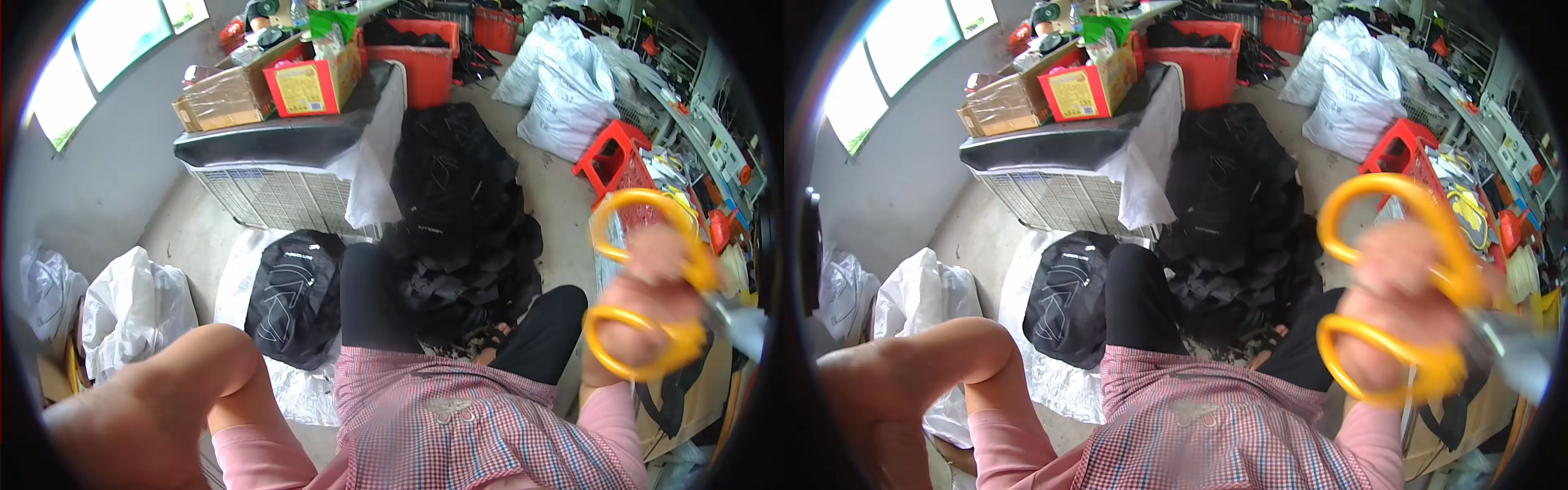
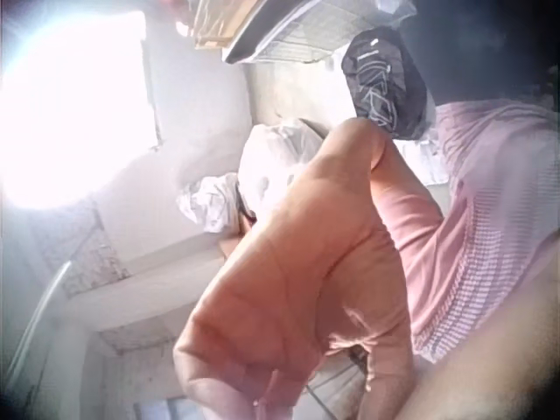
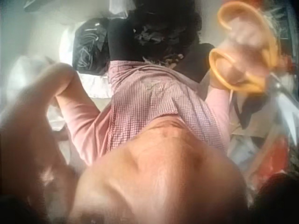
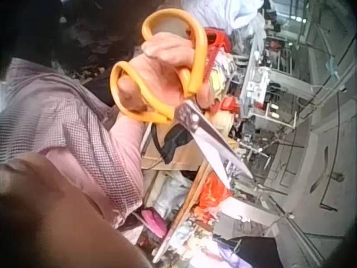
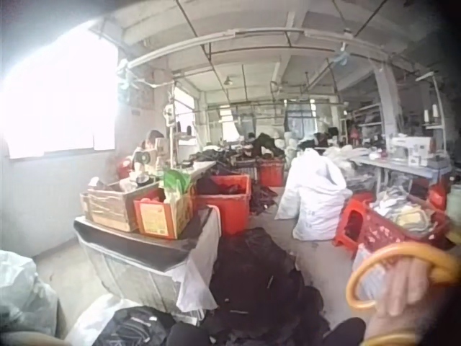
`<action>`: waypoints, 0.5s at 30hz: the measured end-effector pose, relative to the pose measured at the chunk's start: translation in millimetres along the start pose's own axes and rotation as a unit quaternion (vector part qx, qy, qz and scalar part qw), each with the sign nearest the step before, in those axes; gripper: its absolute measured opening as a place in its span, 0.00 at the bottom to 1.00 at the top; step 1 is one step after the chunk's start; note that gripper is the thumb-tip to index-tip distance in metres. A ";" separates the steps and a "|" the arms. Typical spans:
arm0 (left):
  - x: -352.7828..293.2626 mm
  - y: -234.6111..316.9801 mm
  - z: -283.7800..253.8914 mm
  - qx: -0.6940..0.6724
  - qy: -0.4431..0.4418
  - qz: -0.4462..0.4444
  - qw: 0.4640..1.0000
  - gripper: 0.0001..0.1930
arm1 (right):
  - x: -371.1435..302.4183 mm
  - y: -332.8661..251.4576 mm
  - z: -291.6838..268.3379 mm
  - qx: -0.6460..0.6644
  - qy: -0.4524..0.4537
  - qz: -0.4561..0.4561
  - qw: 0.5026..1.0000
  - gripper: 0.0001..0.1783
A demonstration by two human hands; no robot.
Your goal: Trimming excess fabric and threads from sewn garment pieces using scissors.
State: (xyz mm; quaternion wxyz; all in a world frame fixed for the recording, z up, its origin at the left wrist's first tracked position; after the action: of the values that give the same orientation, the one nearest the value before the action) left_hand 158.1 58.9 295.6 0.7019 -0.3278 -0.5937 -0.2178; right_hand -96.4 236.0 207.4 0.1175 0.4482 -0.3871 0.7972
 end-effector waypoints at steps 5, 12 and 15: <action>13.6 -3.2 3.1 0.006 0.004 0.006 1.000 0.13 | 11.8 -74.3 -91.1 0.005 -0.037 -0.084 0.996 0.22; 14.1 -16.5 -11.5 0.042 -0.004 -0.016 0.999 0.11 | -44.7 -160.8 -243.9 0.029 -0.081 -0.163 0.983 0.19; 11.0 -33.2 -9.6 0.059 0.033 -0.021 0.997 0.10 | -30.9 -196.4 -246.5 0.022 -0.134 -0.203 0.970 0.18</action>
State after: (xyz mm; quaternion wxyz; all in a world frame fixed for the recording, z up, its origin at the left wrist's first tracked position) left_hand 143.9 30.0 312.2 0.7347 -0.2655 -0.5886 -0.2081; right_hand -127.6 551.2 209.4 0.2143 0.6225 -0.2828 0.6976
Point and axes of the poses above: each hand's wrist, its own x-axis towards the middle knuckle, its own z-axis out of the palm, y = z × x, the point moved 7 cm from there along x, towards the middle knuckle, and after that the axes turned 1 degree about x, right-handed, at the moved point
